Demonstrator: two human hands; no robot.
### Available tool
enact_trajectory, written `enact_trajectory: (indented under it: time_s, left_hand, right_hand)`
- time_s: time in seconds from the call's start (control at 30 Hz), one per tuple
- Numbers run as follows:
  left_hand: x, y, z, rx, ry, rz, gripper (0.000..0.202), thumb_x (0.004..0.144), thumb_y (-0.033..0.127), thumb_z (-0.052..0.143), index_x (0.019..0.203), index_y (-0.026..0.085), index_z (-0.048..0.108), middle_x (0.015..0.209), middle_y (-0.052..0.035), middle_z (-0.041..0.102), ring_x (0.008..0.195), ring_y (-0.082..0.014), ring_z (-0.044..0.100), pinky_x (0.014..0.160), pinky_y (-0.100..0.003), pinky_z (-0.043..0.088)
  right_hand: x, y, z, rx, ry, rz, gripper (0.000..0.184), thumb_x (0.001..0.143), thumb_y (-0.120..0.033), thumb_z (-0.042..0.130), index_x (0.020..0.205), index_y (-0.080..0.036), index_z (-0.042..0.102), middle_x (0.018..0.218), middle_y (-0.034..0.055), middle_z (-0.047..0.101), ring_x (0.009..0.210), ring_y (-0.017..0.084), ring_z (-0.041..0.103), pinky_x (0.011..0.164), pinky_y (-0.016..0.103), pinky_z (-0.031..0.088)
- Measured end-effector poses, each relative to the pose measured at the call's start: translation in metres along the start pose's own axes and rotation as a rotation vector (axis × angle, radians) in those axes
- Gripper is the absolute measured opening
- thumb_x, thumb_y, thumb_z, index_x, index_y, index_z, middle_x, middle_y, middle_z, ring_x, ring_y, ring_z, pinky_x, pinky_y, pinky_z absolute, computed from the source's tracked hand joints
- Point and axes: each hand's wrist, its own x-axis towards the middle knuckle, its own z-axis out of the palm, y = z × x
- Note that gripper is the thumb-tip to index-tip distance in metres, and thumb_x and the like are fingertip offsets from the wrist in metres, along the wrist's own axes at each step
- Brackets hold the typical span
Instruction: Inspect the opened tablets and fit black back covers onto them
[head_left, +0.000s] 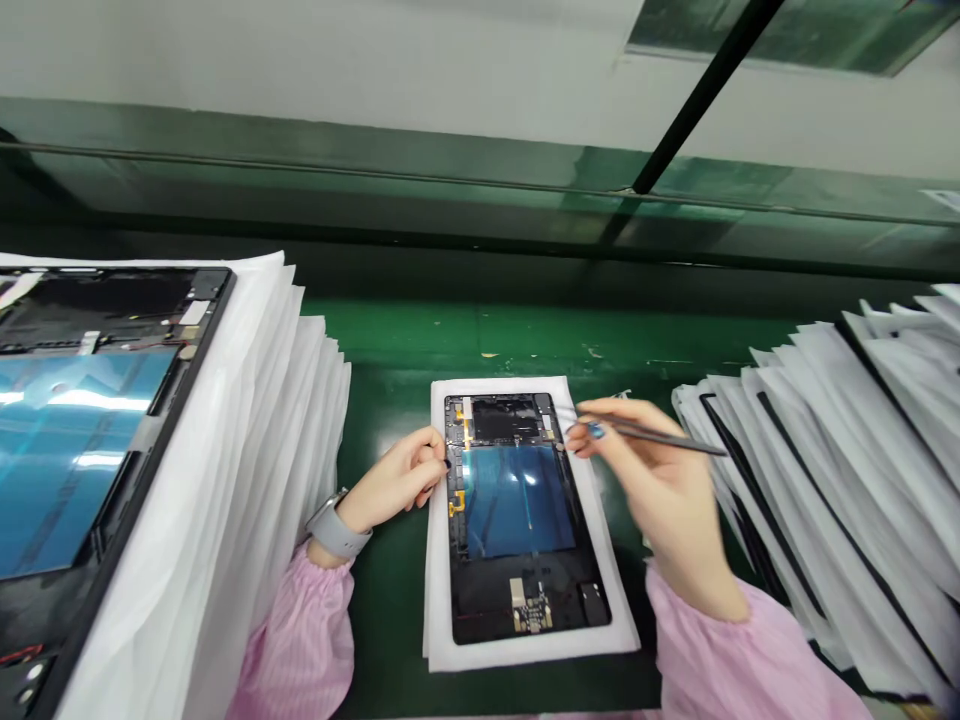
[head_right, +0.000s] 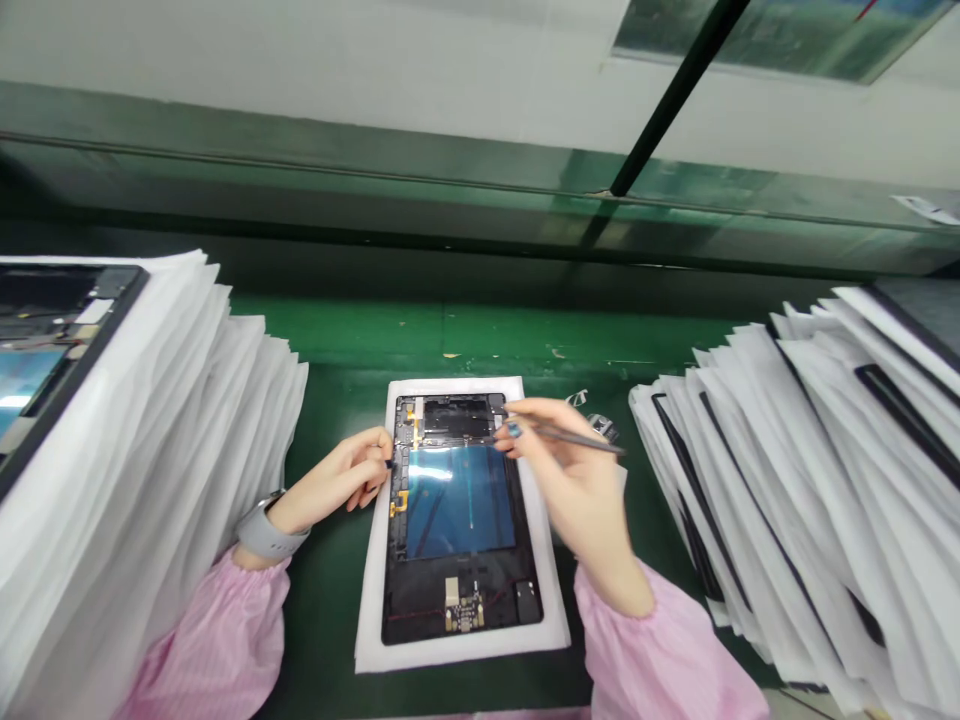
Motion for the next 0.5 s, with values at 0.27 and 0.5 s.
enact_trajectory:
  time_s: [0.27, 0.5]
  left_hand:
    - [-0.006, 0.001, -0.005, 0.12, -0.113, 0.016, 0.023, 0.075, 0.025, 0.063, 0.083, 0.024, 0.042, 0.063, 0.0101, 0.039, 0.052, -0.0072, 0.039, 0.04, -0.015, 0.029]
    - [-0.006, 0.002, -0.005, 0.154, -0.111, -0.059, 0.029, 0.074, 0.034, 0.065, 0.084, 0.025, 0.04, 0.064, 0.01, 0.044, 0.052, -0.0081, 0.039, 0.04, -0.016, 0.027]
  right_hand:
    - [-0.018, 0.059, -0.063, -0.781, -0.057, -0.241, 0.029, 0.091, -0.015, 0.048, 0.113, -0.021, 0.067, 0.109, 0.01, 0.073, 0.096, 0.026, 0.071, 0.086, 0.043, 0.06]
    - [-0.033, 0.06, -0.07, -1.029, -0.156, -0.284, 0.052, 0.087, -0.002, 0.035, 0.124, -0.022, 0.066, 0.125, 0.0115, 0.068, 0.113, 0.028, 0.066, 0.094, 0.049, 0.057]
